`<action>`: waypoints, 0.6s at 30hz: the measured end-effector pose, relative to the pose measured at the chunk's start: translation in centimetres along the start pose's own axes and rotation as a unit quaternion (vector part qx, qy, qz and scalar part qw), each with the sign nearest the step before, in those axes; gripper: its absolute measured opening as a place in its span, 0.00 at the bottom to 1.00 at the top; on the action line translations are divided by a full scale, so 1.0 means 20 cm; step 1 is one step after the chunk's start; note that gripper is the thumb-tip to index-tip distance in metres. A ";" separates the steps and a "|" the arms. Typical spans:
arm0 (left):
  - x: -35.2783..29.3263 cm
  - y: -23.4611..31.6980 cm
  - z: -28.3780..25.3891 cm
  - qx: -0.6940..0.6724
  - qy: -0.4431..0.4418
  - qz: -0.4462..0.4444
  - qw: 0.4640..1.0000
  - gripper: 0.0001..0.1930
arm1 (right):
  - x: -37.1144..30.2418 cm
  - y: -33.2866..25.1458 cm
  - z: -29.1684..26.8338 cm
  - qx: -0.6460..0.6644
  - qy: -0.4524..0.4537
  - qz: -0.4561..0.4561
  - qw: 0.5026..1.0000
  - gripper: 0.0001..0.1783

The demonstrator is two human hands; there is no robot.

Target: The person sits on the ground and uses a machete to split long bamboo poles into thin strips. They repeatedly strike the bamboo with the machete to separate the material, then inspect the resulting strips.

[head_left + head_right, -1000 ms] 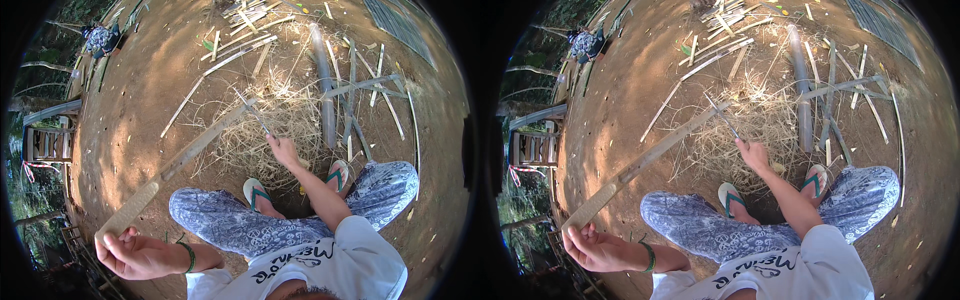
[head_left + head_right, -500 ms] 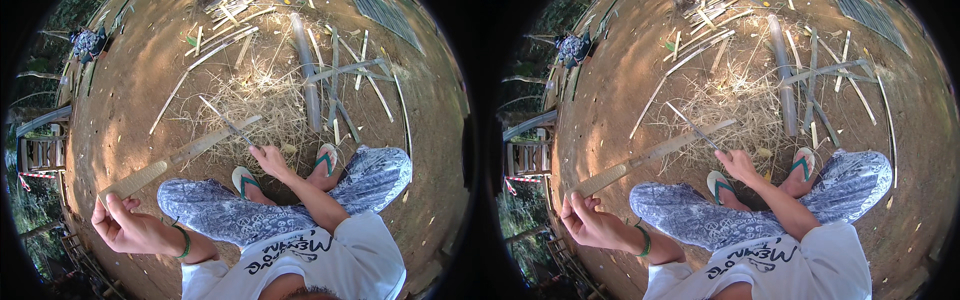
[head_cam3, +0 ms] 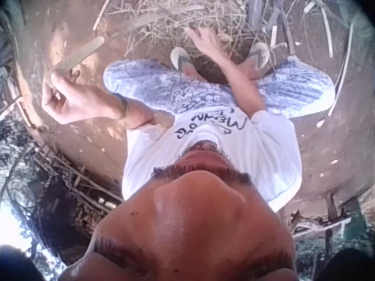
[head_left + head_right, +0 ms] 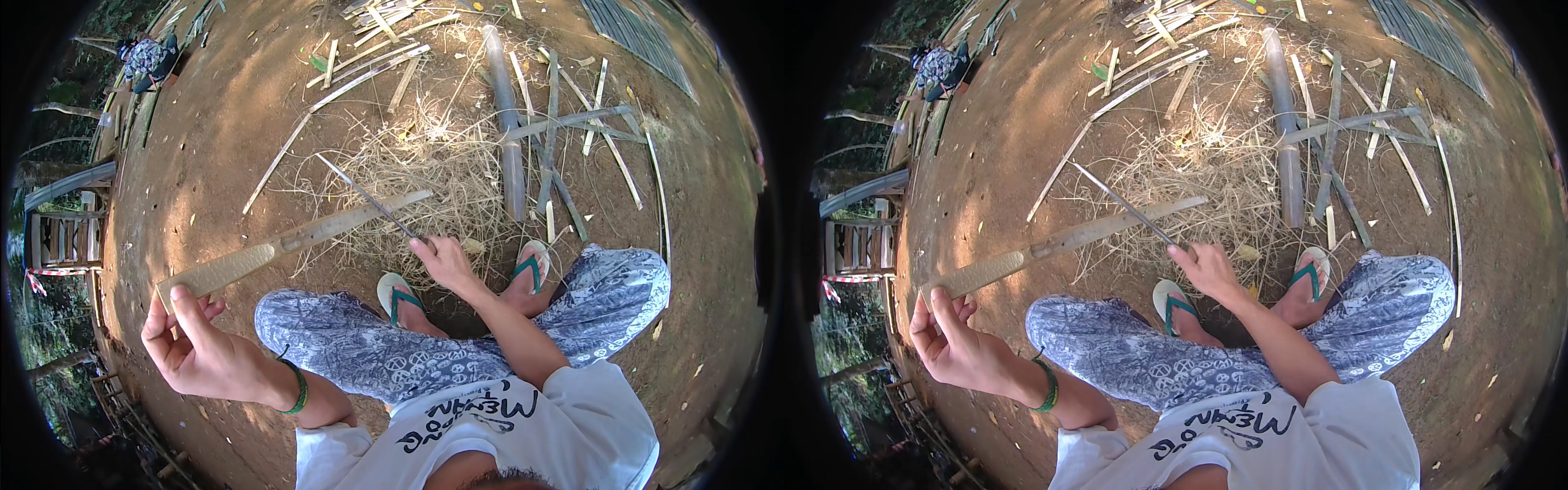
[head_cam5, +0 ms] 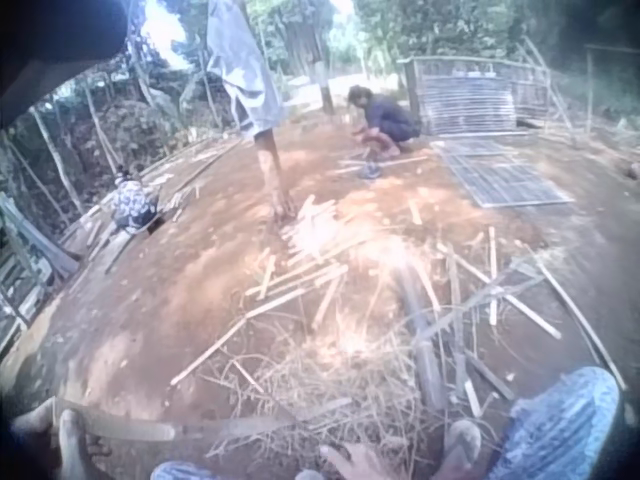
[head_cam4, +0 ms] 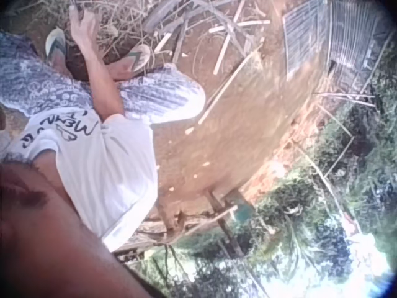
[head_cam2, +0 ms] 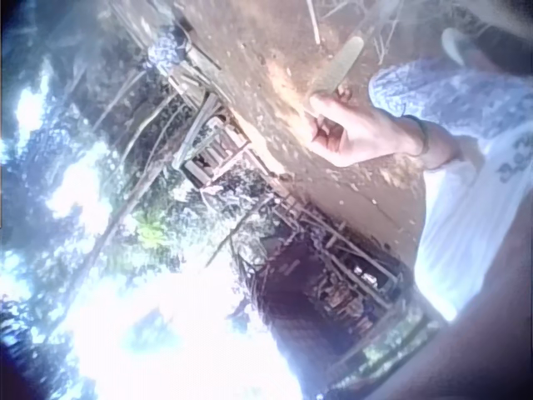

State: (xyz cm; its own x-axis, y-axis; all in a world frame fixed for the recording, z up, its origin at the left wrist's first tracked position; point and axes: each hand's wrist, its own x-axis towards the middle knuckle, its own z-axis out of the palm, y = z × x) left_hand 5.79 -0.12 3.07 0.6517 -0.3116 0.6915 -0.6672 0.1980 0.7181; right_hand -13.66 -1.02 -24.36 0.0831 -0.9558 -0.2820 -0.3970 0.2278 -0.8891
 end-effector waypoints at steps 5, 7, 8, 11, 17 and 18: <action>0.03 0.04 0.05 -0.041 -0.038 -0.004 0.998 0.08 | 0.04 0.60 0.19 -0.024 0.142 0.081 0.986 0.35; 0.04 0.05 0.08 -0.054 -0.051 0.001 0.997 0.08 | 0.10 0.77 0.22 -0.110 0.159 0.152 0.969 0.39; 0.05 0.04 0.09 -0.054 -0.054 0.012 0.997 0.08 | 0.12 0.75 0.22 -0.085 0.170 0.177 0.966 0.42; 0.04 0.02 0.07 -0.041 -0.047 0.014 0.998 0.08 | 0.08 0.30 0.04 0.032 0.042 0.143 0.988 0.41; 0.03 0.04 0.08 -0.040 -0.061 0.010 0.997 0.09 | 0.01 0.45 0.10 0.054 0.131 -0.050 0.989 0.40; 0.04 0.06 0.09 -0.048 -0.070 0.009 0.996 0.09 | 0.03 0.64 0.15 0.021 0.149 0.067 0.986 0.40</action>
State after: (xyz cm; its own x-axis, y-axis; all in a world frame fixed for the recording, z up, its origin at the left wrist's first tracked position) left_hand 4.87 -1.86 4.23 0.5778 -0.4330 0.6918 -0.6366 0.2914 0.7140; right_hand -16.02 1.87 -37.05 -0.2432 -0.9271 -0.2851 -0.3479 0.3578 -0.8666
